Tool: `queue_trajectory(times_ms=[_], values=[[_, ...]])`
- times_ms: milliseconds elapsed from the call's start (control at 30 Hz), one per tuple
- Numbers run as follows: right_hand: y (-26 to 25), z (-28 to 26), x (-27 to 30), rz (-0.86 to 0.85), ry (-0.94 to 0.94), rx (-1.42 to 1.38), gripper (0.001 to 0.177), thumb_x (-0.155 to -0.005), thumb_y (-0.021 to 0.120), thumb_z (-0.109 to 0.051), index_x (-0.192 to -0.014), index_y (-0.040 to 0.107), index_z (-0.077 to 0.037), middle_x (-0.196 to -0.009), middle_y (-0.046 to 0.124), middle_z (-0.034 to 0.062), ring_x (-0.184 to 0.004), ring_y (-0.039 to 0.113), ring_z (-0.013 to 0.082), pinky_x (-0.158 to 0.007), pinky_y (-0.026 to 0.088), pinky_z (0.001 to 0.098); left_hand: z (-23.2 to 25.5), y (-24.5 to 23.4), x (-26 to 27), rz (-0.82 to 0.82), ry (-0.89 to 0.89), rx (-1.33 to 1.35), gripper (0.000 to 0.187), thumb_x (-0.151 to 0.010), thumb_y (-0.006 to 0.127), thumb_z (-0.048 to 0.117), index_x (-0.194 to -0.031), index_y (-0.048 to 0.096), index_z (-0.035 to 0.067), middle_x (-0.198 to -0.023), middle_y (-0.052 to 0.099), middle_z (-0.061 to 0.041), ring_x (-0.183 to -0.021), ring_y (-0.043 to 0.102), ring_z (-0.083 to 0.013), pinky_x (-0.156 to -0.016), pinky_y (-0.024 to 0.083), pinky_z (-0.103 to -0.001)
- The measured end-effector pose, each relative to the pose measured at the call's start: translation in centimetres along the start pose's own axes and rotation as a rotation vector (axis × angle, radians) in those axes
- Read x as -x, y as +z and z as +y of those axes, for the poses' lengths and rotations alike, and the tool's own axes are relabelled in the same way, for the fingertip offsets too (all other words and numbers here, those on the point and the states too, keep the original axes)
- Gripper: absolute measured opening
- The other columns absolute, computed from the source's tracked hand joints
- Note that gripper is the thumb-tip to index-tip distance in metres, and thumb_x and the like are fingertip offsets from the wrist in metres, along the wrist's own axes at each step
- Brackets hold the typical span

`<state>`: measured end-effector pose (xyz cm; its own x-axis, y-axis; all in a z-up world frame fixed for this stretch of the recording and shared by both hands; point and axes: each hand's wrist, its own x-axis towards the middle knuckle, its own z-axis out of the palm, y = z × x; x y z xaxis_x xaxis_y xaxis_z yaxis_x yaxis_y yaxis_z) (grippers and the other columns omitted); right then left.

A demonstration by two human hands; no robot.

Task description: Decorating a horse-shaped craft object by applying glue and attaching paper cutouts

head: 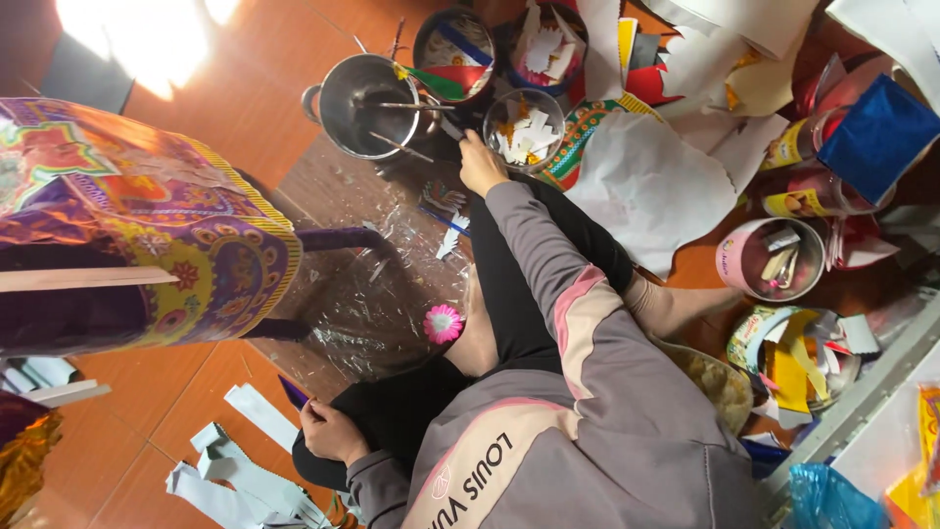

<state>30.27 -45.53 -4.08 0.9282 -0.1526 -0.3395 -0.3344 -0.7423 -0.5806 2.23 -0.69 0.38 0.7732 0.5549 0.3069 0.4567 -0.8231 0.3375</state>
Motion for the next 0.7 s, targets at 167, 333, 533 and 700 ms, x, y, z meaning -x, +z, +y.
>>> queue_trajectory(times_ms=[167,333,533,700], values=[[2.7,3.4,-2.2,0.350,-0.101,-0.470,0.029,-0.086,0.053,0.002,-0.113,0.062,-0.002,-0.122,0.053,0.0075,-0.094,0.065,0.0310,-0.079,0.056,0.0383,-0.2,0.3,0.0,-0.011,-0.025,-0.005,0.018,-0.101,0.057,0.020,-0.102,0.075,0.015,-0.089,0.073,-0.006,-0.074,0.067,-0.0299,-0.062,0.051,-0.044],[0.8,3.5,-0.7,0.530,-0.010,-0.800,0.007,-0.080,0.065,-0.005,-0.085,0.071,-0.007,-0.076,0.069,0.0047,-0.058,0.069,0.0155,-0.058,0.053,0.0263,-0.2,0.5,0.1,0.018,-0.018,-0.003,0.018,-0.100,0.058,0.020,-0.102,0.074,0.014,-0.091,0.073,-0.005,-0.076,0.067,-0.0286,-0.063,0.051,-0.043],[-0.6,2.5,1.5,0.561,0.152,-1.273,0.010,-0.078,0.057,0.000,-0.081,0.058,-0.010,-0.063,0.052,0.0048,-0.039,0.049,0.0117,-0.033,0.025,0.0242,0.1,0.2,0.1,-0.041,-0.074,0.034,0.020,-0.100,0.054,0.022,-0.102,0.072,0.014,-0.095,0.073,-0.006,-0.080,0.066,-0.0335,-0.068,0.050,-0.046],[-3.8,-0.5,7.8,0.397,0.058,-1.388,0.011,-0.081,0.056,0.002,-0.083,0.057,-0.009,-0.060,0.046,0.0019,-0.038,0.042,0.0067,-0.033,0.019,0.0195,0.3,0.0,0.3,-0.048,-0.043,0.100,0.021,-0.103,0.053,0.020,-0.104,0.072,0.012,-0.098,0.072,-0.006,-0.084,0.067,-0.0273,-0.068,0.051,-0.040]])
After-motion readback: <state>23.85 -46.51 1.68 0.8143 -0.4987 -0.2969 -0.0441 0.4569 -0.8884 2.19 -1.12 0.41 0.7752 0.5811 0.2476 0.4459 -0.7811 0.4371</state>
